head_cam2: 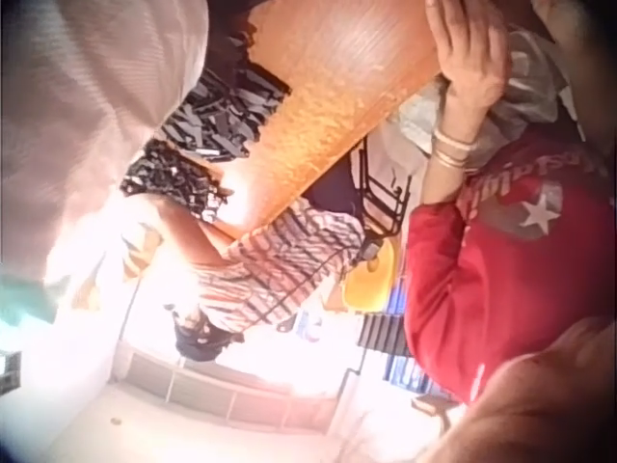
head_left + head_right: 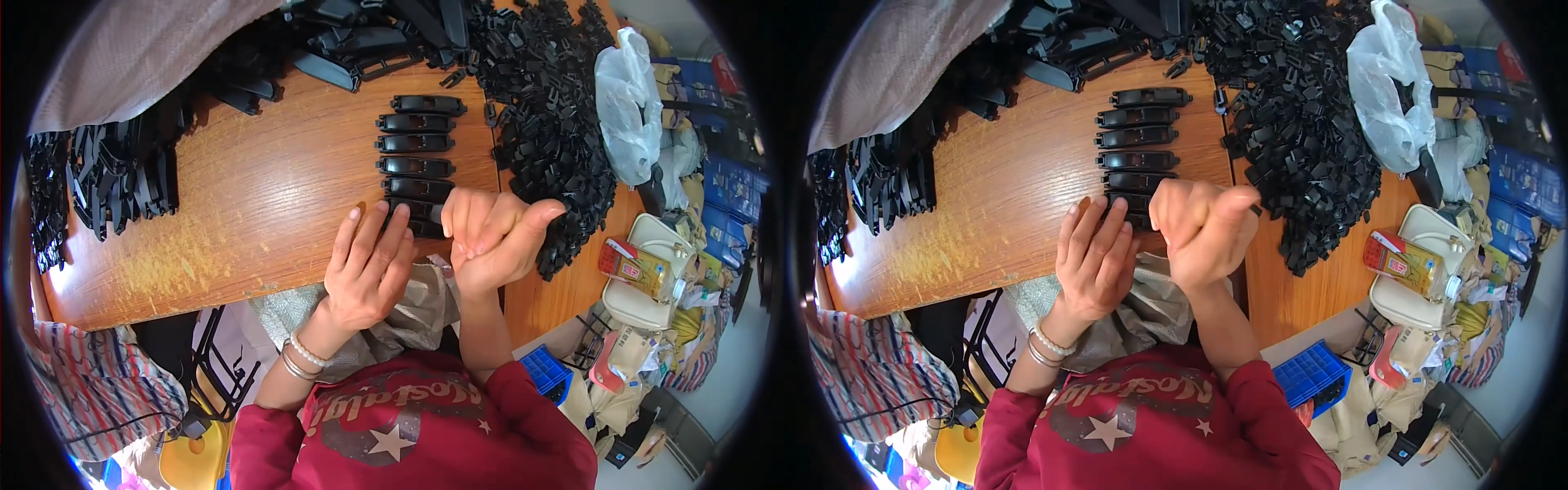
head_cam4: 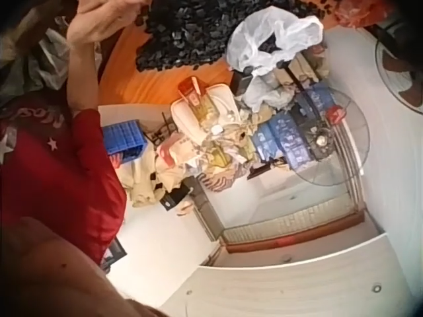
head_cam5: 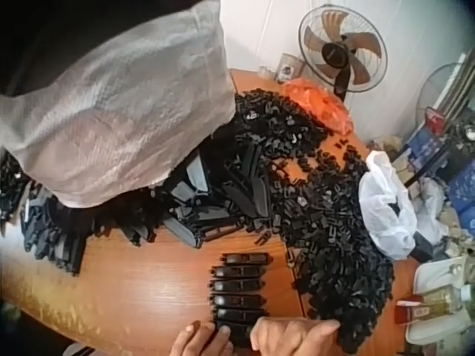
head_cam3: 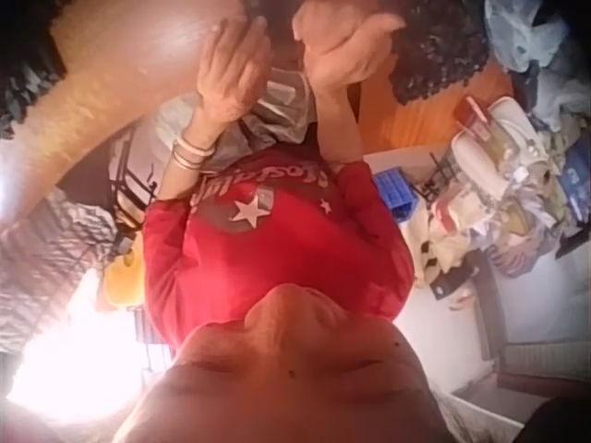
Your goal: Assembling small black plastic components by fitting them together and tapping them with a small hammer.
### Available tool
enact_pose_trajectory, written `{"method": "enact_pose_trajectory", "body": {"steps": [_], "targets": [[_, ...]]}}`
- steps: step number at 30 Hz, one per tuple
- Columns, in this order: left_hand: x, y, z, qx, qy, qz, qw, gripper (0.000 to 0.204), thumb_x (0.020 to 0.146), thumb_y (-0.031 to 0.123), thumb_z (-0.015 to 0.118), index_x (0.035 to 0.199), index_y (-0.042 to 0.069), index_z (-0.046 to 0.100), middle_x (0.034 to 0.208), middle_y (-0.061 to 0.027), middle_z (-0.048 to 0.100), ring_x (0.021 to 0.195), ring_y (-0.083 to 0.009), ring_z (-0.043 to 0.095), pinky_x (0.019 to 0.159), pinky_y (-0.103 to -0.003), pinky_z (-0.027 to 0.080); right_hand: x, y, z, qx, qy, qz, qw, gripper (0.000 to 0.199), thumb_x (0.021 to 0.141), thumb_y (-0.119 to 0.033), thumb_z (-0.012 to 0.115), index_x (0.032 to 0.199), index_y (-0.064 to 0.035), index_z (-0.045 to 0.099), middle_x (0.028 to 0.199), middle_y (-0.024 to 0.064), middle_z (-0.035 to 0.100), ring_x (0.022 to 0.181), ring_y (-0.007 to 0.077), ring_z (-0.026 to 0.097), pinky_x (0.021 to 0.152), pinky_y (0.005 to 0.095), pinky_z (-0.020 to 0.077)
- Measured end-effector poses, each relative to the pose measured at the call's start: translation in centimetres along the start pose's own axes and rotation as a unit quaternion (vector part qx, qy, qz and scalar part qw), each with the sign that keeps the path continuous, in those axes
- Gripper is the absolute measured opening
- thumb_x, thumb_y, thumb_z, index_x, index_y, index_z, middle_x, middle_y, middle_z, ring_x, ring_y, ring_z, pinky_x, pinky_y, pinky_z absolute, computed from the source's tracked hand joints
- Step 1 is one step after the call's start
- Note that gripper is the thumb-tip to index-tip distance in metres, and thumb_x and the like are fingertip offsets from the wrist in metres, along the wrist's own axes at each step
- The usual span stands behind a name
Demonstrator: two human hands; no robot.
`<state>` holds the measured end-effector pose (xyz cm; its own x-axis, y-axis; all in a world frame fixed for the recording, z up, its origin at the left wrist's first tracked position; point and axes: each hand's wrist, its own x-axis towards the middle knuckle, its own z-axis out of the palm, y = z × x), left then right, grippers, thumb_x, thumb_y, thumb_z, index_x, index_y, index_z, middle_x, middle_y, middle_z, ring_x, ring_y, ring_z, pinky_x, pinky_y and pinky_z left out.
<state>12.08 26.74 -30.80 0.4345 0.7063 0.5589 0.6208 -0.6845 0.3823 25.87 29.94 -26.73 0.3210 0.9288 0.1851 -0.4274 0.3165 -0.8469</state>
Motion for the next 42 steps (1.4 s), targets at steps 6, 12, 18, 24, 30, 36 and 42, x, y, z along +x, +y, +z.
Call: {"method": "enact_pose_trajectory", "body": {"steps": [6,12,18,24,30,36,42], "targets": [[2.2,0.2,-0.9,-0.013,-0.067,-0.06,0.996,0.048,0.084,0.023,0.068,0.123,-0.003,0.056,0.131,-0.0209,0.054,0.127,-0.0326,0.049,0.108,-0.048,0.033,1.8,0.1,-0.8,0.029,0.018,-0.028,0.999,0.071,0.099,-0.059,0.015,0.047,-0.0127,0.029,0.04,0.0011,0.032,0.035,0.0137,0.029,0.04,0.0284,0.03],[2.3,-0.1,-0.7,-0.004,-0.073,-0.037,0.997,0.041,0.084,0.019,0.068,0.114,-0.007,0.06,0.125,-0.0231,0.057,0.123,-0.0356,0.052,0.105,-0.049,0.038,1.8,0.1,0.9,-0.101,0.052,-0.02,0.993,0.066,0.101,-0.055,0.019,0.048,-0.0155,0.028,0.038,-0.0006,0.029,0.033,0.013,0.026,0.04,0.0278,0.0292],[1.9,-0.3,-0.3,-0.073,-0.057,-0.077,0.993,0.065,0.077,0.023,0.075,0.128,-0.005,0.047,0.136,-0.0257,0.045,0.129,-0.0412,0.044,0.106,-0.056,0.032,2.2,0.2,0.5,-0.026,0.034,-0.026,0.999,0.066,0.101,-0.054,0.017,0.049,-0.0166,0.029,0.039,-0.0013,0.029,0.033,0.0125,0.026,0.039,0.0271,0.0284],[2.8,-0.4,0.0,-0.027,-0.124,-0.081,0.989,0.069,0.077,0.035,0.071,0.128,-0.006,0.047,0.14,-0.0235,0.043,0.134,-0.0367,0.038,0.111,-0.05,0.027,3.4,1.2,0.2,-0.027,0.016,-0.058,0.998,0.067,0.102,-0.052,0.019,0.049,-0.0117,0.029,0.04,0.0012,0.031,0.036,0.0126,0.029,0.041,0.028,0.0312],[3.2,0.0,-0.8,-0.015,-0.128,-0.068,0.989,0.066,0.077,0.033,0.071,0.126,-0.006,0.049,0.14,-0.0241,0.043,0.134,-0.037,0.038,0.11,-0.05,0.03,3.2,1.3,1.4,-0.047,0.022,-0.076,0.996,0.062,0.104,-0.045,0.022,0.053,-0.0126,0.032,0.041,0.0005,0.031,0.036,0.0127,0.029,0.041,0.028,0.0302],[3.4,0.2,-0.3,-0.025,-0.093,-0.104,0.99,0.071,0.07,0.032,0.078,0.127,0.003,0.049,0.145,-0.028,0.031,0.136,-0.0451,0.029,0.108,-0.062,0.02,3.8,1.0,0.7,0.042,0.066,-0.043,0.996,0.064,0.103,-0.047,0.022,0.049,-0.013,0.027,0.039,0.0016,0.03,0.034,0.0133,0.027,0.041,0.0287,0.03],[4.4,-0.3,-0.6,-0.068,-0.153,-0.11,0.98,0.08,0.067,0.036,0.08,0.128,-0.003,0.046,0.144,-0.0255,0.035,0.138,-0.0382,0.029,0.111,-0.058,0.019,5.7,2.0,0.8,-0.006,0.068,-0.068,0.995,0.062,0.102,-0.05,0.022,0.051,-0.0157,0.026,0.04,-0.001,0.026,0.034,0.0125,0.026,0.041,0.0277,0.0288]]}}
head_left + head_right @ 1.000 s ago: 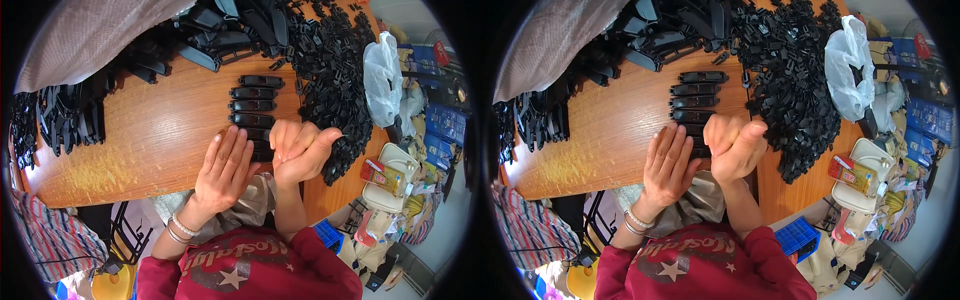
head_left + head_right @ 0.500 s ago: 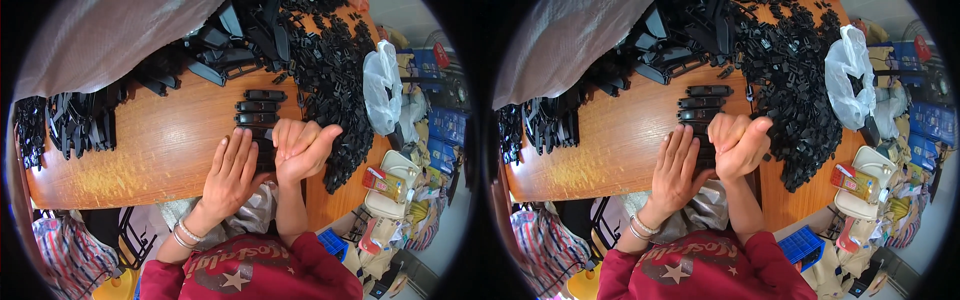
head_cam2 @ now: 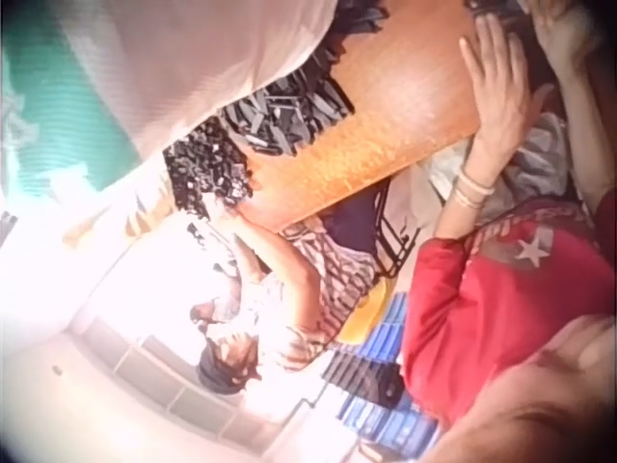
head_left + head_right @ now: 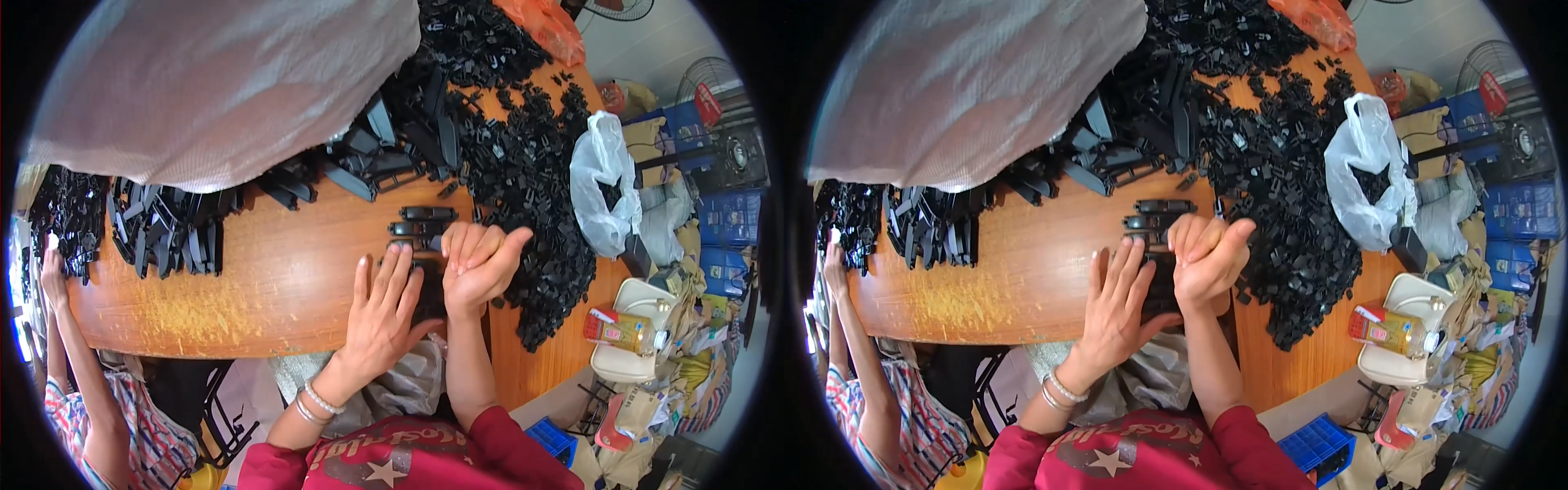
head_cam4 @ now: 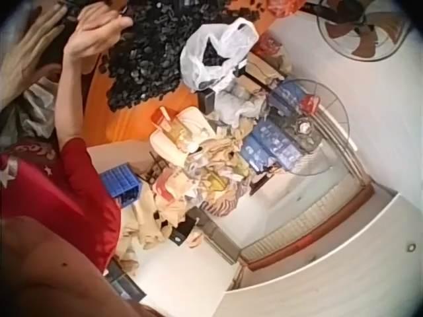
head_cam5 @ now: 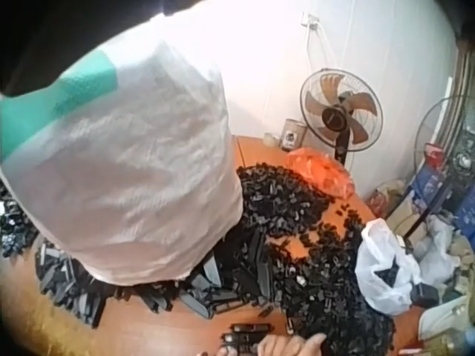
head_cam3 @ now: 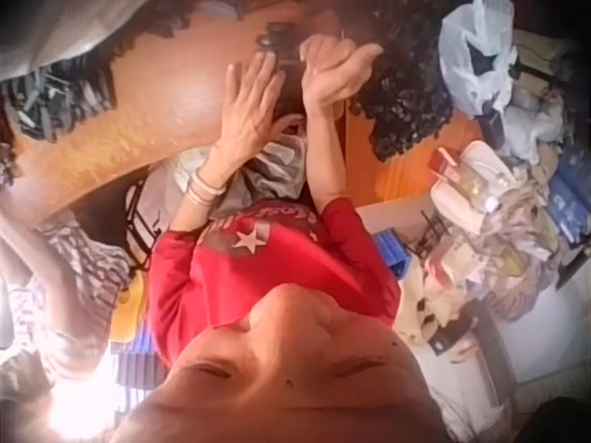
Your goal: Assembling small black plastic components by fitting them together and tapping them with a small hammer.
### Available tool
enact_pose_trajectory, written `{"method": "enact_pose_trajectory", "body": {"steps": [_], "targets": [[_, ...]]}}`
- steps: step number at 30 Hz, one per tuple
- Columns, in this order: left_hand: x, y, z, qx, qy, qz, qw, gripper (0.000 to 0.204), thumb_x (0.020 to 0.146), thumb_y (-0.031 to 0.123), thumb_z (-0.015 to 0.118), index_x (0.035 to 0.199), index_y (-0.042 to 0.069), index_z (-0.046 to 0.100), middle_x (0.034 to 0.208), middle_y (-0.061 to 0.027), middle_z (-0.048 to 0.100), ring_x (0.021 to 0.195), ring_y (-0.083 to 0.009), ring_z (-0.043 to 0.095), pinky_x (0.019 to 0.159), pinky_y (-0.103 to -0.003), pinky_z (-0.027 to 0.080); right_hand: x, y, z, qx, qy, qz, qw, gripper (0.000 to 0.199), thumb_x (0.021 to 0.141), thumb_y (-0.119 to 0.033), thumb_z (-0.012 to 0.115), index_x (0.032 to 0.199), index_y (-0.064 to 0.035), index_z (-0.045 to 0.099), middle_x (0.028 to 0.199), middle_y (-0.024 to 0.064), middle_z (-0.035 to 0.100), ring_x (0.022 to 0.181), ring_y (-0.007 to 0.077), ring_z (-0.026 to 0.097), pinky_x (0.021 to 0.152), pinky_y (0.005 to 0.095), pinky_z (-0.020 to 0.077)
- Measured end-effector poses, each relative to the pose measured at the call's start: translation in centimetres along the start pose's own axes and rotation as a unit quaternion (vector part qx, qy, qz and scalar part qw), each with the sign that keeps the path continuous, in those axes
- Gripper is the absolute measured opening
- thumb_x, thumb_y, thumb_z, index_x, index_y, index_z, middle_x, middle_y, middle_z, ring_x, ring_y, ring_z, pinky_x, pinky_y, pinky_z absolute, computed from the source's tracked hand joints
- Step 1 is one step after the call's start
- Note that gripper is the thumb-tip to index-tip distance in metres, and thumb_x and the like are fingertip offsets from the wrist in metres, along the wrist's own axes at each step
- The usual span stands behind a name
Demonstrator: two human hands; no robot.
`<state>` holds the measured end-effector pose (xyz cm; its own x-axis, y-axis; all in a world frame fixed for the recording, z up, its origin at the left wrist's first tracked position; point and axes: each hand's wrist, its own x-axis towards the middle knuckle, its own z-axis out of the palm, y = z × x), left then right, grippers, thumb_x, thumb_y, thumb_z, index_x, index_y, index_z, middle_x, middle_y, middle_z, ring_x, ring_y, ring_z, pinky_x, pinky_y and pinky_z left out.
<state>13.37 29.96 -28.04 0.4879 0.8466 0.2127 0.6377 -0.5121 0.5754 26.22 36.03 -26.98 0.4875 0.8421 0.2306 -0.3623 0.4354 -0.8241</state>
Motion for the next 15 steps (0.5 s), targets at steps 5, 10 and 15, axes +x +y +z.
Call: {"method": "enact_pose_trajectory", "body": {"steps": [5,10,15], "targets": [[0.3,0.0,-0.7,0.009,-0.014,0.01,1.0,0.079,0.066,0.037,0.078,0.127,-0.003,0.048,0.144,-0.0249,0.036,0.138,-0.0379,0.03,0.111,-0.058,0.02,-0.8,-0.3,0.9,-0.059,-0.013,-0.007,0.998,0.062,0.102,-0.05,0.024,0.052,-0.0141,0.027,0.04,0.0004,0.029,0.035,0.0122,0.028,0.042,0.0279,0.0291],[0.5,-0.4,-0.6,0.032,-0.017,0.022,0.999,0.081,0.066,0.041,0.076,0.128,-0.002,0.047,0.144,-0.025,0.034,0.138,-0.0375,0.03,0.111,-0.058,0.019,-0.3,0.2,1.0,-0.059,-0.047,-0.012,0.997,0.062,0.103,-0.047,0.025,0.051,-0.0134,0.03,0.04,0.0008,0.029,0.036,0.0124,0.029,0.042,0.0274,0.0292],[1.5,-0.2,-0.6,-0.008,-0.023,0.005,1.0,0.101,0.06,0.052,0.077,0.136,-0.005,0.04,0.149,-0.0254,0.027,0.141,-0.0372,0.023,0.114,-0.054,0.017,1.2,-0.5,0.2,0.045,-0.022,-0.029,0.998,0.063,0.102,-0.052,0.021,0.05,-0.0165,0.027,0.039,-0.0016,0.025,0.033,0.0122,0.022,0.039,0.0263,0.0245]]}}
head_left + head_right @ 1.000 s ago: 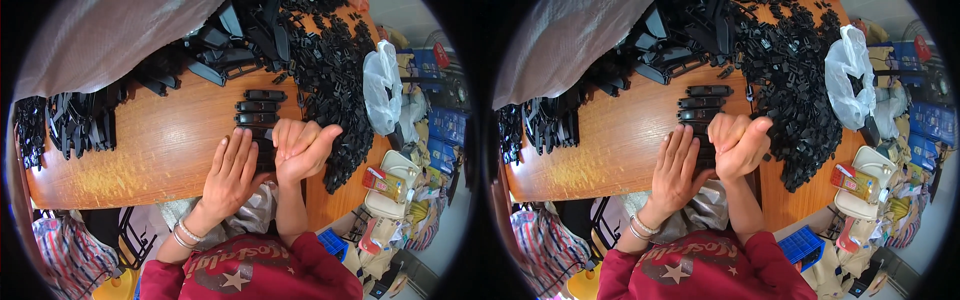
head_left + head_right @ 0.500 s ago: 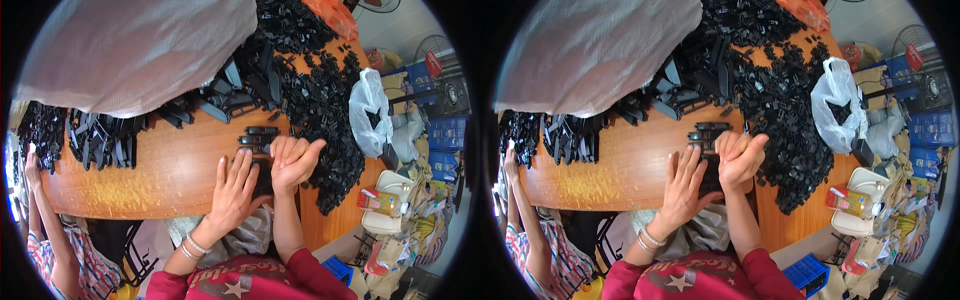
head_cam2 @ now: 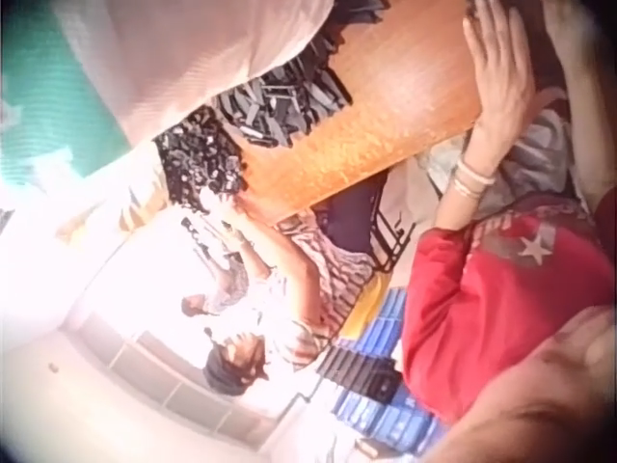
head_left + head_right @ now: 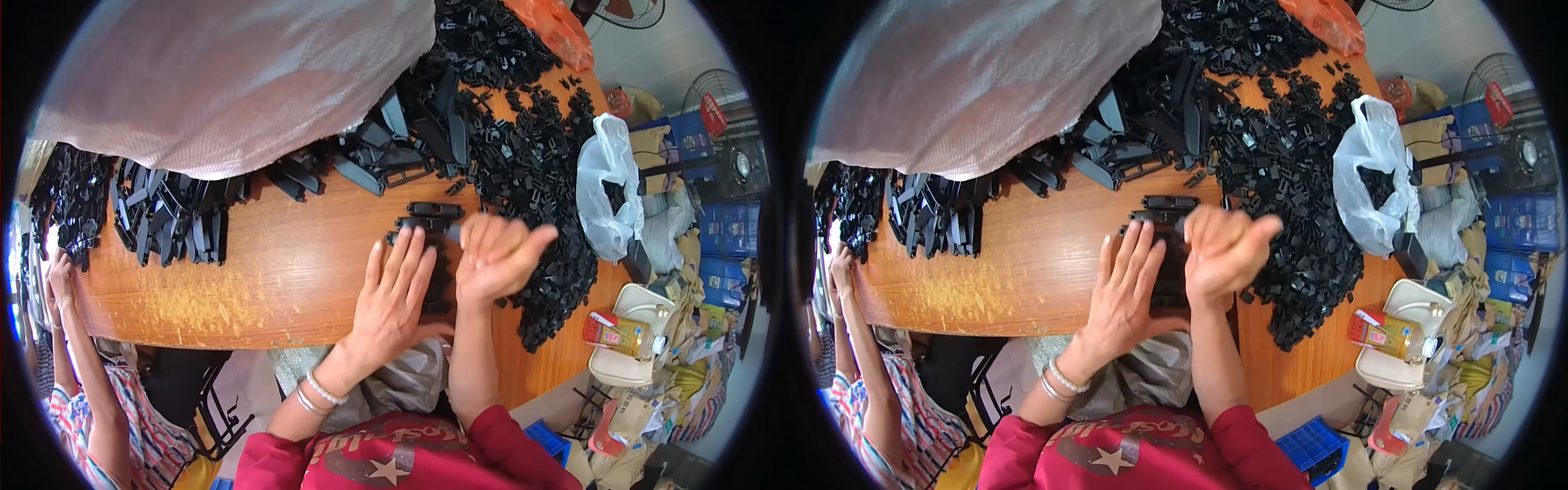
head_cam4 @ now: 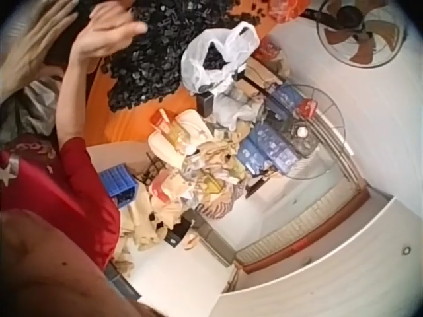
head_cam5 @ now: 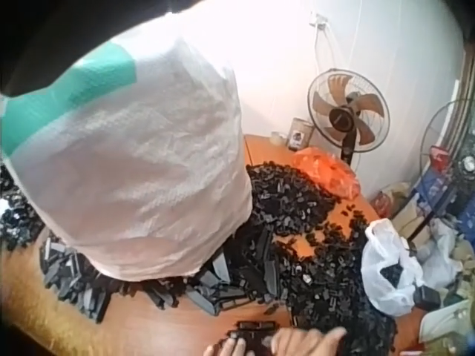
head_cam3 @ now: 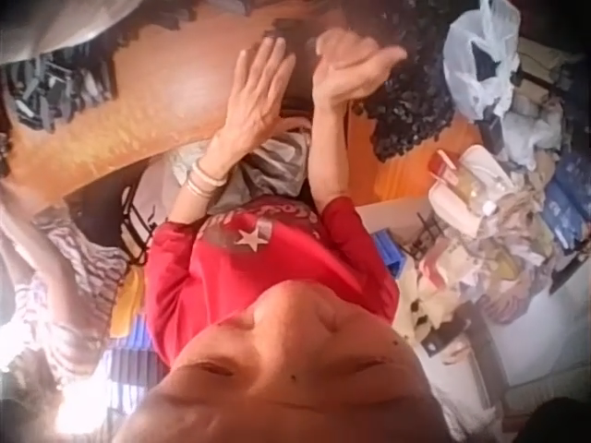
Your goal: Assembling small black plastic components by fitting them together and tapping them with a small hammer.
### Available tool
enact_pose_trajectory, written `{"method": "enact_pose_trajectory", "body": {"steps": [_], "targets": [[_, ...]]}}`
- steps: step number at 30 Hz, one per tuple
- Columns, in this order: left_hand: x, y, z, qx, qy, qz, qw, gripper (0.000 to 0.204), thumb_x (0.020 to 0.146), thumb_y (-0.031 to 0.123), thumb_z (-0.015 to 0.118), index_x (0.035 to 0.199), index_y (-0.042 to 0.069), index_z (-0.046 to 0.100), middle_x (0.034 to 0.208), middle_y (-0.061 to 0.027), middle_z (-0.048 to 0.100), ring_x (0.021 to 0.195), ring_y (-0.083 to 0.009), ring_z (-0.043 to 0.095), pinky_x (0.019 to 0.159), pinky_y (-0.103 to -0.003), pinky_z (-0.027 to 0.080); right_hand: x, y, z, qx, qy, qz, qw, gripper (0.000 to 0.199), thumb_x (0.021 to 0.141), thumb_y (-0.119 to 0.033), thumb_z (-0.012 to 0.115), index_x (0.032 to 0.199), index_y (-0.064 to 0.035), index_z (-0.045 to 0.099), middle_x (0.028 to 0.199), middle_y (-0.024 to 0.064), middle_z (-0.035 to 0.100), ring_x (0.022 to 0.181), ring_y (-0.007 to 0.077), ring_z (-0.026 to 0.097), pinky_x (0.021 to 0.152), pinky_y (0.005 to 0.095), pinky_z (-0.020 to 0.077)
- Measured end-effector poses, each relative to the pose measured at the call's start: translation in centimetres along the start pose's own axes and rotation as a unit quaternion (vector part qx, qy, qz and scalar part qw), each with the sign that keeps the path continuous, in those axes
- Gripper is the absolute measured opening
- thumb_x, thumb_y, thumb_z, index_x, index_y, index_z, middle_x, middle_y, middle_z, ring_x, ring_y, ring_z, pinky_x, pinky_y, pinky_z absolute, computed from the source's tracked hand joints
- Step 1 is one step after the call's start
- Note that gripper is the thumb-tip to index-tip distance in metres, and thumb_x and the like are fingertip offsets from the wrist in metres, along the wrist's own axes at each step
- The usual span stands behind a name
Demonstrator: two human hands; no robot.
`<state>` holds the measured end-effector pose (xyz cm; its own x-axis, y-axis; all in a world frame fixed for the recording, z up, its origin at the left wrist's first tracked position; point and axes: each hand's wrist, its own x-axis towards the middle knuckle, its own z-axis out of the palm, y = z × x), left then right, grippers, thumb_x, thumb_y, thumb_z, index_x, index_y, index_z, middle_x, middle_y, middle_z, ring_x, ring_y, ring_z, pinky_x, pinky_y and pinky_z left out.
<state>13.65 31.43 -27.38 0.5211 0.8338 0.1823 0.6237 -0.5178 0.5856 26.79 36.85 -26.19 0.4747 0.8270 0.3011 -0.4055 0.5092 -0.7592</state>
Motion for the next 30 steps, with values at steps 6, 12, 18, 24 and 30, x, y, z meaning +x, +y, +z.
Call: {"method": "enact_pose_trajectory", "body": {"steps": [6,12,18,24,30], "targets": [[0.6,-0.6,0.0,0.02,-0.019,0.004,1.0,0.107,0.06,0.058,0.075,0.136,-0.008,0.039,0.148,-0.0248,0.03,0.141,-0.0361,0.024,0.115,-0.049,0.017,0.7,0.8,0.8,-0.096,-0.009,0.048,0.994,0.061,0.103,-0.046,0.025,0.052,-0.0146,0.026,0.04,-0.0006,0.027,0.035,0.0118,0.026,0.042,0.0271,0.0296],[0.8,-0.6,-0.3,0.041,-0.007,0.018,0.999,0.105,0.06,0.055,0.075,0.135,-0.009,0.039,0.147,-0.0258,0.031,0.141,-0.0364,0.026,0.116,-0.046,0.016,0.4,1.2,1.3,-0.127,-0.031,0.02,0.991,0.06,0.103,-0.043,0.03,0.052,-0.0121,0.027,0.042,0.0011,0.03,0.036,0.0123,0.03,0.041,0.0276,0.029],[0.8,-0.9,0.5,0.068,0.02,0.042,0.997,0.105,0.063,0.055,0.074,0.135,-0.012,0.038,0.146,-0.0264,0.033,0.14,-0.0368,0.027,0.116,-0.046,0.017,0.1,2.4,0.9,-0.217,-0.105,-0.018,0.97,0.058,0.105,-0.034,0.032,0.053,-0.0077,0.031,0.045,0.001,0.034,0.039,0.0092,0.032,0.04,0.0248,0.0281],[0.6,-0.6,0.4,0.053,0.049,0.037,0.997,0.104,0.066,0.062,0.071,0.133,-0.011,0.04,0.144,-0.0262,0.034,0.139,-0.0363,0.028,0.116,-0.046,0.018,1.2,1.3,1.3,-0.142,-0.076,0.073,0.984,0.061,0.104,-0.037,0.032,0.051,-0.0088,0.03,0.044,0.0007,0.031,0.037,0.0102,0.03,0.039,0.0256,0.0276],[1.5,-0.1,-0.3,0.049,0.056,0.055,0.996,0.106,0.063,0.063,0.073,0.134,-0.008,0.039,0.145,-0.0253,0.034,0.139,-0.0366,0.028,0.116,-0.049,0.015,3.6,0.0,-0.8,0.007,-0.012,0.052,0.999,0.064,0.102,-0.05,0.025,0.048,-0.0154,0.024,0.039,-0.0012,0.026,0.032,0.0121,0.024,0.038,0.0262,0.0234]]}}
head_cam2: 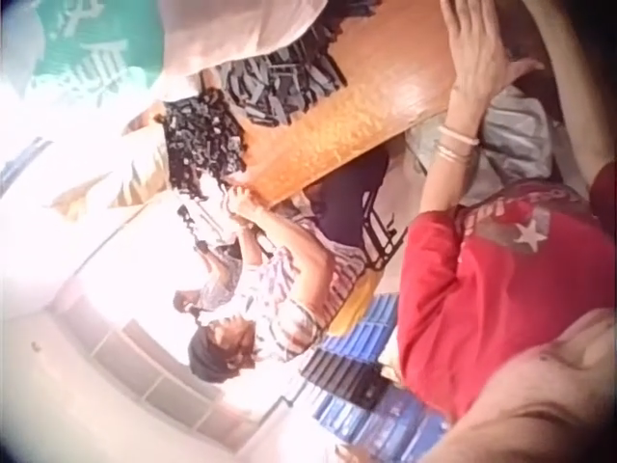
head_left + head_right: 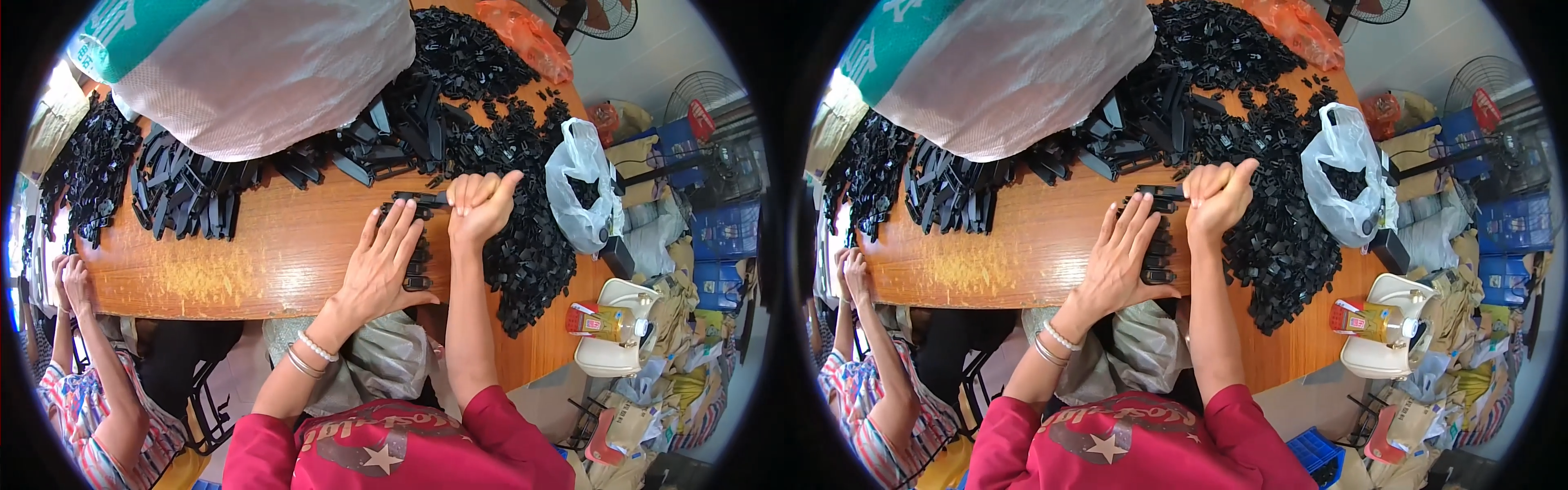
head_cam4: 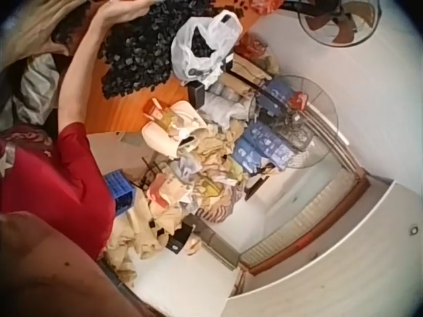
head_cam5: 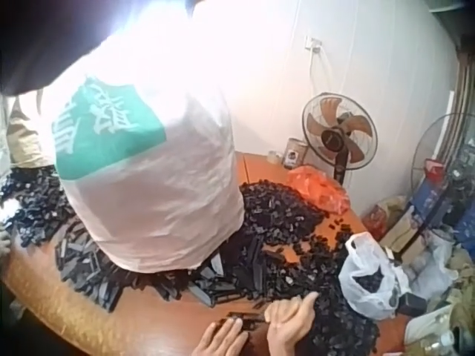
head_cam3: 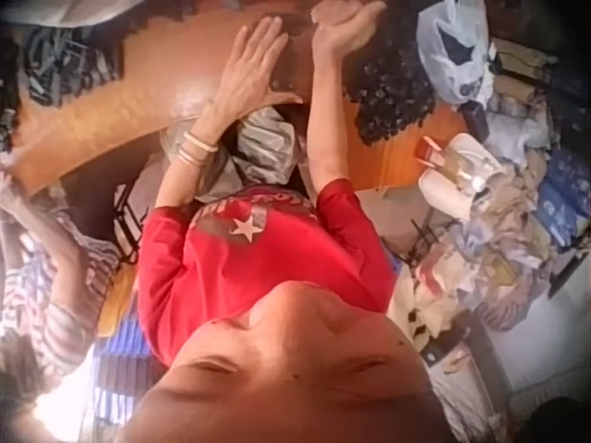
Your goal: Assembling small black plastic components by fitting them together and tapping them with a small hammer.
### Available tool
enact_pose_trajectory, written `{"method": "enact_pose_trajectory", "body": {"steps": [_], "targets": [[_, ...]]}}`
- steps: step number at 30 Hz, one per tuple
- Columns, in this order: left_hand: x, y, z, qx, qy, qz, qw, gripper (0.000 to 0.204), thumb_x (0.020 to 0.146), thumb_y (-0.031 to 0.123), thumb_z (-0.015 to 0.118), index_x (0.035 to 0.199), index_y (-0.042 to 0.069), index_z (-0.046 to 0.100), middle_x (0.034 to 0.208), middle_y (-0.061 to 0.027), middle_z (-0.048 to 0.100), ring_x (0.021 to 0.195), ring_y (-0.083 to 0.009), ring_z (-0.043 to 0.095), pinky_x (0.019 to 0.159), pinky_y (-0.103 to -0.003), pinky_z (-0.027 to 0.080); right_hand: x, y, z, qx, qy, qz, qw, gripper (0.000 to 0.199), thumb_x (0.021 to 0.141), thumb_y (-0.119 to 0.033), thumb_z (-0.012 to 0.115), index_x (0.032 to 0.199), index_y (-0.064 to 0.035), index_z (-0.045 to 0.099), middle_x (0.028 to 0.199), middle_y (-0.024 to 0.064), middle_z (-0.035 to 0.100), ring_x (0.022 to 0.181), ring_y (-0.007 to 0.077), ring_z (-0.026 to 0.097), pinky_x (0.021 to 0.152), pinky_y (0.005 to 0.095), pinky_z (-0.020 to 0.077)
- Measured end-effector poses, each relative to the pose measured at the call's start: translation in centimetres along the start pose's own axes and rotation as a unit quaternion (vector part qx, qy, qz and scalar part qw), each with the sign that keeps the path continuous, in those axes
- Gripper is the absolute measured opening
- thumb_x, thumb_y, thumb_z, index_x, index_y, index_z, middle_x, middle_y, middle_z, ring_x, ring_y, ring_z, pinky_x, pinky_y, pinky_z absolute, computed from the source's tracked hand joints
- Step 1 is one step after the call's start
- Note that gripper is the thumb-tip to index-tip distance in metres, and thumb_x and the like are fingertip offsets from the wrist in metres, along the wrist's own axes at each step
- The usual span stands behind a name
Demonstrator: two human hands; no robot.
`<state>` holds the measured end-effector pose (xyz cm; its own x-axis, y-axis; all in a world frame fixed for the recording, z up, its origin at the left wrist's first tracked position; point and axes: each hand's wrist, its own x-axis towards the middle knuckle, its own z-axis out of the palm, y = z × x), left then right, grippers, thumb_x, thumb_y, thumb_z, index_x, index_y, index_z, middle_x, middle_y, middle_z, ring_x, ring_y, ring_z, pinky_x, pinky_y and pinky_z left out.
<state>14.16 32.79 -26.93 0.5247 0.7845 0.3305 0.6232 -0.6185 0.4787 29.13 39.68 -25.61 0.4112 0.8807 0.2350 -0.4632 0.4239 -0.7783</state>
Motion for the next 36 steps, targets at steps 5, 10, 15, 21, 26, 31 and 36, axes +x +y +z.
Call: {"method": "enact_pose_trajectory", "body": {"steps": [5,10,15,21,26,31,36], "targets": [[0.8,-0.5,0.6,-0.042,-0.002,-0.011,0.999,0.107,0.061,0.061,0.077,0.132,-0.009,0.038,0.143,-0.0253,0.037,0.138,-0.0371,0.03,0.115,-0.05,0.018,0.4,1.7,0.5,-0.024,0.005,0.028,0.999,0.064,0.102,-0.049,0.027,0.048,-0.0146,0.025,0.039,-0.0007,0.026,0.033,0.0114,0.026,0.038,0.0265,0.0263],[1.0,-0.9,0.5,-0.051,-0.011,-0.009,0.999,0.106,0.06,0.059,0.078,0.13,-0.01,0.039,0.143,-0.0258,0.036,0.138,-0.0376,0.031,0.114,-0.05,0.02,0.3,2.1,1.4,-0.09,-0.005,0.03,0.995,0.064,0.102,-0.048,0.029,0.048,-0.0138,0.026,0.04,-0.0002,0.028,0.033,0.0111,0.027,0.037,0.0267,0.0265],[1.2,-1.0,0.7,-0.049,-0.035,-0.017,0.998,0.104,0.066,0.065,0.069,0.13,-0.012,0.042,0.145,-0.026,0.034,0.14,-0.0357,0.027,0.115,-0.047,0.017,0.4,1.1,0.8,-0.072,0.018,-0.012,0.997,0.065,0.103,-0.049,0.024,0.048,-0.0144,0.026,0.039,0.0004,0.028,0.032,0.0121,0.026,0.037,0.0268,0.0257],[1.2,-1.0,0.5,-0.043,-0.037,-0.016,0.998,0.104,0.065,0.065,0.069,0.13,-0.011,0.042,0.145,-0.0254,0.034,0.14,-0.0352,0.026,0.115,-0.047,0.017,0.1,1.5,0.6,-0.114,0.013,-0.022,0.993,0.064,0.102,-0.05,0.025,0.049,-0.0141,0.027,0.039,0.0002,0.028,0.033,0.012,0.026,0.038,0.0269,0.0264],[1.1,-1.1,0.7,-0.045,-0.044,-0.015,0.998,0.104,0.065,0.065,0.069,0.131,-0.011,0.042,0.145,-0.0251,0.034,0.14,-0.0351,0.026,0.115,-0.048,0.017,-0.4,1.5,0.3,-0.094,0.03,-0.029,0.995,0.063,0.102,-0.05,0.026,0.05,-0.0142,0.027,0.039,-0.0003,0.027,0.033,0.012,0.026,0.039,0.0268,0.0266],[1.0,-1.2,0.9,-0.046,-0.048,-0.018,0.998,0.104,0.065,0.065,0.068,0.131,-0.011,0.042,0.146,-0.025,0.034,0.14,-0.0355,0.025,0.115,-0.049,0.017,-0.3,1.6,0.3,-0.094,0.012,-0.034,0.995,0.062,0.103,-0.048,0.026,0.051,-0.014,0.027,0.04,-0.0003,0.029,0.033,0.0115,0.026,0.039,0.0267,0.0265],[1.3,-1.2,0.9,-0.037,-0.059,-0.018,0.997,0.103,0.066,0.066,0.065,0.132,-0.01,0.041,0.146,-0.0251,0.033,0.14,-0.0362,0.025,0.115,-0.05,0.015,0.5,1.7,1.7,-0.184,-0.009,-0.008,0.983,0.06,0.104,-0.04,0.032,0.05,-0.0134,0.026,0.041,0.0,0.029,0.034,0.011,0.027,0.038,0.0264,0.0268]]}}
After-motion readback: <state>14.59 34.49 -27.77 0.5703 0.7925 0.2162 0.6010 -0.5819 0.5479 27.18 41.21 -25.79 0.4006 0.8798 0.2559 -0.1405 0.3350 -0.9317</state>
